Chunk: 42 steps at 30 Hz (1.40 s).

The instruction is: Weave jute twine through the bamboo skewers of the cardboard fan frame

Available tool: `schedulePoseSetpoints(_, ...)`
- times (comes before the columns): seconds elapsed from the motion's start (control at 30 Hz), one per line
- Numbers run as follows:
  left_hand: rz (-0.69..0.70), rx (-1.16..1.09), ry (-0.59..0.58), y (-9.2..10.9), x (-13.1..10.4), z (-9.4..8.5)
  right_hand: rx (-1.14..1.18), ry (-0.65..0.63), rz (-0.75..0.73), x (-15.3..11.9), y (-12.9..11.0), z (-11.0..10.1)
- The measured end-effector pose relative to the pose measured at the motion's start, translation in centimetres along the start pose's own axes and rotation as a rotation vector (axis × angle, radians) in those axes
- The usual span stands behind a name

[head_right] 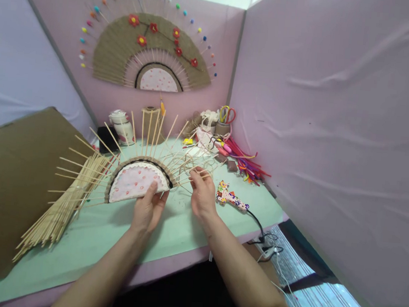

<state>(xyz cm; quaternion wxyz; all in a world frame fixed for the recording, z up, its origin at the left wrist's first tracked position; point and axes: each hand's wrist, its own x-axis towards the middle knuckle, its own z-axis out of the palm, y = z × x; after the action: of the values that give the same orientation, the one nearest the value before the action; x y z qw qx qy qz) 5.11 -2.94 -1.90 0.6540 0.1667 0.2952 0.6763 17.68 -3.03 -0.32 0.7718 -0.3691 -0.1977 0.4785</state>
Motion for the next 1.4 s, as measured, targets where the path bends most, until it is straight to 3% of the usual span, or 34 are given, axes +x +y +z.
schedulePoseSetpoints(0.23, -0.028, -0.063, 0.009, 0.1, 0.8, -0.2, 0.02, -0.132, 0.008, -0.9, -0.2, -0.6)
schedulePoseSetpoints(0.4, -0.017, -0.056, 0.0, 0.0, 0.8, -0.3, 0.045, -0.036, -0.07, -0.4, -0.4, -1.2)
schedulePoseSetpoints(0.57, -0.013, -0.043, -0.005, 0.0, 0.8, -0.3, 0.061, 0.072, -0.04, 0.2, -0.4, -1.4)
schedulePoseSetpoints(1.1, -0.015, -0.013, -0.005, -0.2, 0.2, 0.1, 0.071, 0.127, -0.106, 0.7, -0.3, -0.9)
schedulePoseSetpoints(1.4, 0.01, -0.002, -0.014, -0.4, 0.5, -0.3, 0.025, 0.051, 0.002, -0.5, -0.4, -1.2)
